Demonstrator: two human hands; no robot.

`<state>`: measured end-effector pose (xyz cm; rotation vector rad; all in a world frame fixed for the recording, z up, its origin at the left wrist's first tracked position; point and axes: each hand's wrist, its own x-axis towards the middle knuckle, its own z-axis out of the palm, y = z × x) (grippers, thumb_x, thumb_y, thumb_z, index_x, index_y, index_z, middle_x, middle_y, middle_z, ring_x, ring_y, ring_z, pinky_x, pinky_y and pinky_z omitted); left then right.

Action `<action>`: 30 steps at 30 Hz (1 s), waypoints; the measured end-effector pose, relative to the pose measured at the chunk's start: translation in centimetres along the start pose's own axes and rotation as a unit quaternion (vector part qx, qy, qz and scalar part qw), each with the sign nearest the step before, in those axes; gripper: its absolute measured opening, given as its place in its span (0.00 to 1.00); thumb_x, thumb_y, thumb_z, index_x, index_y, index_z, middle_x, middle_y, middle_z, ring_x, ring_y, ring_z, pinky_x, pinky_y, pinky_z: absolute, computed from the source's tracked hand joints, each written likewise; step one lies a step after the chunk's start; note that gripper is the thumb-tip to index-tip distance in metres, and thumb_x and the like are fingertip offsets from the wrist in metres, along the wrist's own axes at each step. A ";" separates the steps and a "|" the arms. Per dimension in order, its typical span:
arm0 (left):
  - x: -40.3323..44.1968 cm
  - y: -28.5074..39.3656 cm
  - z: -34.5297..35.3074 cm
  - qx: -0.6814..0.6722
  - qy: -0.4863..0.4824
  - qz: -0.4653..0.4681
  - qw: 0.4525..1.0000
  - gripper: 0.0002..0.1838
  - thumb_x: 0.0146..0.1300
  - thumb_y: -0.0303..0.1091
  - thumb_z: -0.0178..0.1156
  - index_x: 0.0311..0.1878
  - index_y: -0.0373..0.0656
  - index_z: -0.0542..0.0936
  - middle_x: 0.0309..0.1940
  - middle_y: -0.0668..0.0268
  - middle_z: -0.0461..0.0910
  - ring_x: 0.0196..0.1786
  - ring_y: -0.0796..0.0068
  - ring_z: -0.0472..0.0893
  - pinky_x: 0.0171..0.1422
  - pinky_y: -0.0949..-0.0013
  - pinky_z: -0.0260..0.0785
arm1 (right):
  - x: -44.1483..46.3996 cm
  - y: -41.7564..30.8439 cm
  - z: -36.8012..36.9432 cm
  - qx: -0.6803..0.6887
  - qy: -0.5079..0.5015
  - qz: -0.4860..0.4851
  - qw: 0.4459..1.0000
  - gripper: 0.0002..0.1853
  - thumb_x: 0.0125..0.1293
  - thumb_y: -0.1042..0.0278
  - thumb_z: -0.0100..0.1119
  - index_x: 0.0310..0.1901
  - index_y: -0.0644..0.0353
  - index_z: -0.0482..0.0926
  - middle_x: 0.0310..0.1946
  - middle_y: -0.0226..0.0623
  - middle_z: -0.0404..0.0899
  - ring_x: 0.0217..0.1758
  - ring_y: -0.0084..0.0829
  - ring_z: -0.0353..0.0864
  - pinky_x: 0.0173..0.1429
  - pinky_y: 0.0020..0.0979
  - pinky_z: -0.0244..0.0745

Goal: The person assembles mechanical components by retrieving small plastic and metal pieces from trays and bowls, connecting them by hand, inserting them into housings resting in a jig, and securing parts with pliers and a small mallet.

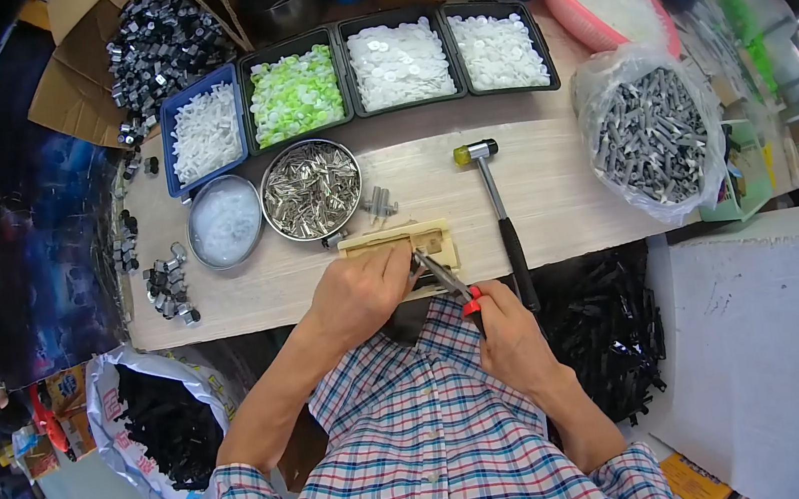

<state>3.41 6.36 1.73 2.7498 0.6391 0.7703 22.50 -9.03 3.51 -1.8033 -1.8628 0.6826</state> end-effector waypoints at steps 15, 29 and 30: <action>-3.7 2.4 -1.5 -0.414 -0.131 -0.233 0.870 0.13 0.68 0.34 0.70 0.49 0.36 0.84 0.32 0.62 0.85 0.35 0.75 0.85 0.39 0.70 0.77 | -4.6 1.2 3.2 0.100 0.060 0.073 0.991 0.25 0.49 0.92 0.51 0.52 0.69 0.78 0.61 0.55 0.75 0.61 0.57 0.80 0.64 0.40 0.77; 0.6 1.5 0.9 0.038 -0.012 0.035 0.999 0.15 0.51 0.30 0.68 0.44 0.38 0.83 0.31 0.69 0.80 0.40 0.71 0.82 0.36 0.70 0.78 | -3.8 0.3 3.8 0.032 0.111 0.087 0.990 0.24 0.48 0.94 0.51 0.50 0.70 0.79 0.56 0.55 0.76 0.55 0.57 0.81 0.60 0.42 0.78; 0.5 1.5 0.9 0.047 0.000 0.044 0.998 0.14 0.52 0.30 0.67 0.42 0.38 0.82 0.30 0.69 0.80 0.39 0.72 0.81 0.35 0.72 0.78 | -3.8 0.3 3.8 0.025 0.109 0.082 0.990 0.24 0.48 0.94 0.51 0.49 0.71 0.79 0.56 0.55 0.76 0.55 0.57 0.81 0.60 0.42 0.78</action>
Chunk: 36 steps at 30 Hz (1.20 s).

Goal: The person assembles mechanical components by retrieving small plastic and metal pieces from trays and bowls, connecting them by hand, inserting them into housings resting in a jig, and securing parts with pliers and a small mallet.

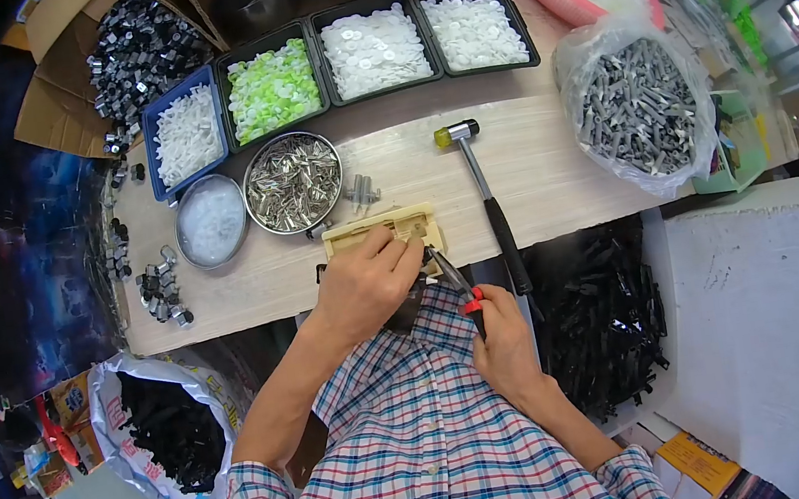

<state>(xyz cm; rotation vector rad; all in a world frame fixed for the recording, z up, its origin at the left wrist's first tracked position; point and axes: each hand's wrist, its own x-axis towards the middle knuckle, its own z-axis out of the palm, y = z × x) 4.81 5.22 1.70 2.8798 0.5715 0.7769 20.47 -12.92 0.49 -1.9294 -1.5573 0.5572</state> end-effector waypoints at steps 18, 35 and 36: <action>-6.6 -0.6 -3.7 -0.471 -0.137 -0.211 0.846 0.13 0.62 0.36 0.74 0.42 0.36 0.85 0.28 0.58 0.80 0.33 0.61 0.81 0.35 0.61 0.71 | 2.2 -0.5 -2.8 0.006 -0.238 -0.148 0.960 0.24 0.46 0.92 0.60 0.49 0.73 0.74 0.60 0.56 0.73 0.62 0.58 0.76 0.65 0.44 0.77; -44.9 11.3 5.7 0.168 -0.281 -0.640 0.695 0.13 0.68 0.37 0.65 0.49 0.38 0.81 0.44 0.47 0.84 0.52 0.45 0.85 0.56 0.52 0.79 | 12.2 6.8 -2.9 -0.235 0.141 -0.095 0.957 0.19 0.75 0.67 0.60 0.61 0.67 0.76 0.68 0.56 0.71 0.72 0.55 0.70 0.76 0.49 0.63; -42.8 11.1 4.3 0.155 -0.238 -0.628 0.725 0.12 0.67 0.35 0.64 0.49 0.38 0.81 0.43 0.48 0.83 0.51 0.46 0.85 0.55 0.52 0.79 | 12.4 5.0 -2.0 -0.200 0.126 -0.107 0.966 0.19 0.75 0.67 0.60 0.63 0.67 0.76 0.69 0.56 0.70 0.74 0.55 0.69 0.78 0.49 0.61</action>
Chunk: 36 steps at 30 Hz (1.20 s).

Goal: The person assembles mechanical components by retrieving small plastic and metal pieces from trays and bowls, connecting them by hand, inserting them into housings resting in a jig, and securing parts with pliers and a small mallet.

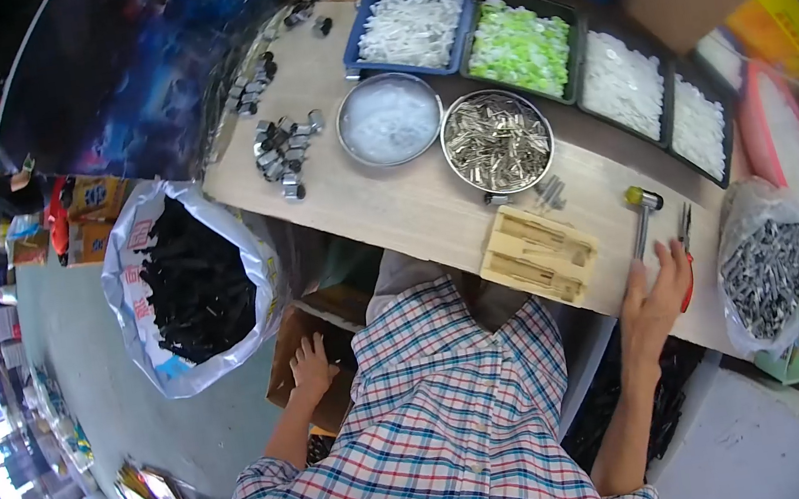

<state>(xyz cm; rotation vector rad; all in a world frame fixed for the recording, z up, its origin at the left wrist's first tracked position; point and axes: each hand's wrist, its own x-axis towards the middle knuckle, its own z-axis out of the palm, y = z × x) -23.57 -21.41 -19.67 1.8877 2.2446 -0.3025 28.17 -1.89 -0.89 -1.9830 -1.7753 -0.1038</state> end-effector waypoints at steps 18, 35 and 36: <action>26.5 -17.5 -7.9 0.120 0.032 0.005 0.992 0.33 0.66 0.50 0.58 0.74 0.50 0.72 0.77 0.51 0.64 0.79 0.39 0.59 0.77 0.32 0.57 | 0.1 -11.3 6.3 0.229 0.038 -0.064 0.970 0.19 0.68 0.82 0.57 0.60 0.68 0.75 0.63 0.56 0.73 0.67 0.57 0.74 0.70 0.46 0.73; 15.0 -14.6 -16.6 -0.287 0.344 -0.084 0.890 0.24 0.74 0.28 0.62 0.68 0.31 0.69 0.60 0.40 0.77 0.61 0.44 0.81 0.64 0.53 0.74 | 0.2 -11.0 6.1 0.265 0.038 -0.048 0.962 0.14 0.66 0.83 0.60 0.53 0.66 0.80 0.53 0.49 0.80 0.57 0.50 0.81 0.60 0.42 0.79; 13.6 -13.0 -18.2 -0.287 0.386 -0.122 0.868 0.23 0.74 0.29 0.63 0.67 0.30 0.70 0.57 0.39 0.79 0.55 0.42 0.83 0.62 0.52 0.76 | 0.1 -11.0 6.2 0.267 0.036 -0.044 0.962 0.14 0.66 0.83 0.60 0.53 0.66 0.80 0.53 0.49 0.80 0.57 0.50 0.81 0.60 0.42 0.79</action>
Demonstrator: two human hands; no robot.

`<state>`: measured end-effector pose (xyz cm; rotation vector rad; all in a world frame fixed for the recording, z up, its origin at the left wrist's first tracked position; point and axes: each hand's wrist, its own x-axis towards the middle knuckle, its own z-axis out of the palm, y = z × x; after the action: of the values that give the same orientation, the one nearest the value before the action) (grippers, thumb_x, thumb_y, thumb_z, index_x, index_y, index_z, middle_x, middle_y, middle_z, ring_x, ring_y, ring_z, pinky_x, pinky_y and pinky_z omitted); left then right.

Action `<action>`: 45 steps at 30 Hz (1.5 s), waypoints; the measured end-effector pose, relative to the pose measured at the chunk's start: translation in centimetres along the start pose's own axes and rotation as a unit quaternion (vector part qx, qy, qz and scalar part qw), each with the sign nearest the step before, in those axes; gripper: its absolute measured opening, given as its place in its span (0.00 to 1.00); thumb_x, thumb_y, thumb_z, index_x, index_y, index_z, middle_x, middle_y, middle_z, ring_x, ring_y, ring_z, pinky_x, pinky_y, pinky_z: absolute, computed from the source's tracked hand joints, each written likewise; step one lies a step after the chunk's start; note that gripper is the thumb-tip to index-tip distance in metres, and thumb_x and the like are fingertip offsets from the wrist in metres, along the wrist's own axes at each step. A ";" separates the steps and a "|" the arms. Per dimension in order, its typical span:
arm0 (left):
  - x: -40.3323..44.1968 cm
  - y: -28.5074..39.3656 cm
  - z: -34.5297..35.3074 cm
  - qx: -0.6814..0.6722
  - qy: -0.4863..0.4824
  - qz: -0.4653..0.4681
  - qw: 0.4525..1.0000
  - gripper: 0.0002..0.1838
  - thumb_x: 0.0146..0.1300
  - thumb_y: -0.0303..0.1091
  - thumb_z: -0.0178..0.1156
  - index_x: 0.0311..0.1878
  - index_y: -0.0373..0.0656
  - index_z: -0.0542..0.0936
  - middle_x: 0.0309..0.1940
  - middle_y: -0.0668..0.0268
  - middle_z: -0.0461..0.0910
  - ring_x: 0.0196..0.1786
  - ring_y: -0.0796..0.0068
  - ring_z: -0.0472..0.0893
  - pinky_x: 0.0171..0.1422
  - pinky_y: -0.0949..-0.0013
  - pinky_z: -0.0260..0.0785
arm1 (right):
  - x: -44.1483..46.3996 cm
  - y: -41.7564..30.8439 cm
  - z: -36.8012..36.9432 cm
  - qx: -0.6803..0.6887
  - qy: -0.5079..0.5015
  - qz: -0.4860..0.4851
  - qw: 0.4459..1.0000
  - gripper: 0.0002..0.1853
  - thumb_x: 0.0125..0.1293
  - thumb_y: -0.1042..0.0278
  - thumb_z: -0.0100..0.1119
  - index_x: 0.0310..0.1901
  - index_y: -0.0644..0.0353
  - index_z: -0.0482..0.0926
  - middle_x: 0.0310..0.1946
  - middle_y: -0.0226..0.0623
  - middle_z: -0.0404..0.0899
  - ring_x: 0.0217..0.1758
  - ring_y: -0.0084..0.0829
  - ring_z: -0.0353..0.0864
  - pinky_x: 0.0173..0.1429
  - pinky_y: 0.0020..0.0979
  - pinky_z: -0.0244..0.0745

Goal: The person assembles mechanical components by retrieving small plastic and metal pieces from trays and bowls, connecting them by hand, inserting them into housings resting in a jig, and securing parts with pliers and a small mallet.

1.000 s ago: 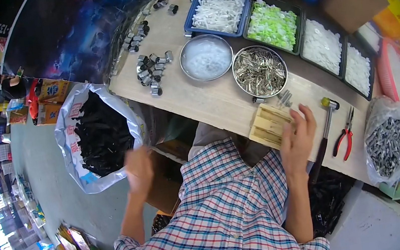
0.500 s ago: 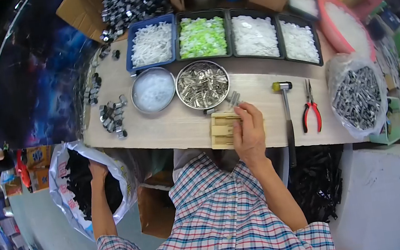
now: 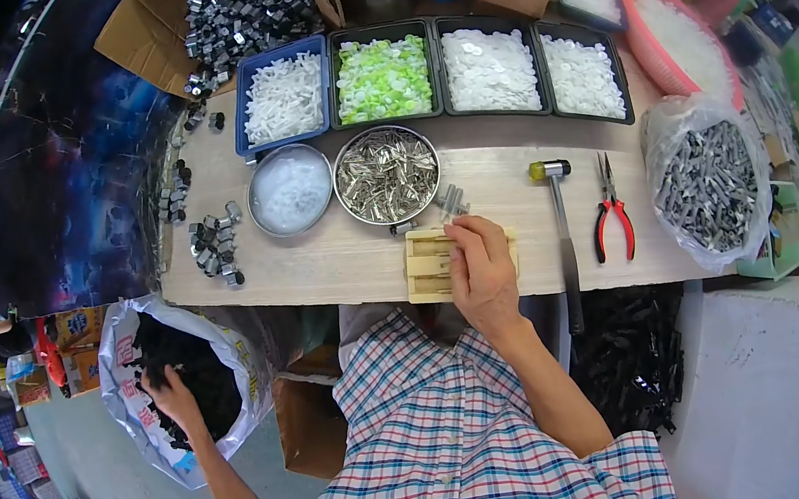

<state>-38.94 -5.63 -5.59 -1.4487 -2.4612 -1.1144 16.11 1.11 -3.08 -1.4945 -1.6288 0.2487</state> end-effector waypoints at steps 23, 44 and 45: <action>-9.3 45.9 19.6 -0.608 -0.540 -0.239 0.530 0.16 0.75 0.38 0.63 0.48 0.30 0.81 0.42 0.57 0.86 0.36 0.70 0.86 0.38 0.70 0.84 | 5.8 2.9 -2.9 0.429 0.070 0.246 0.866 0.19 0.76 0.70 0.61 0.64 0.61 0.70 0.50 0.34 0.80 0.47 0.23 0.82 0.51 0.27 0.78; -4.5 45.4 18.7 -0.445 -0.498 -0.095 0.738 0.19 0.73 0.26 0.59 0.60 0.23 0.69 0.52 0.44 0.81 0.46 0.67 0.88 0.44 0.70 0.83 | 8.3 4.1 -4.2 0.332 0.263 0.240 0.873 0.13 0.77 0.72 0.60 0.57 0.66 0.72 0.42 0.38 0.80 0.40 0.24 0.84 0.49 0.28 0.84; -4.5 44.6 17.2 -0.450 -0.470 -0.079 0.755 0.20 0.74 0.26 0.58 0.63 0.23 0.68 0.56 0.44 0.79 0.49 0.66 0.87 0.47 0.70 0.83 | 7.1 3.8 -4.7 0.329 0.257 0.233 0.878 0.13 0.76 0.74 0.59 0.58 0.66 0.73 0.44 0.39 0.81 0.42 0.25 0.84 0.52 0.27 0.82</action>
<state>3.46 14.70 4.35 -2.6235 -2.7130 -2.2677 22.93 6.47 0.41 -1.2369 -0.6360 0.5559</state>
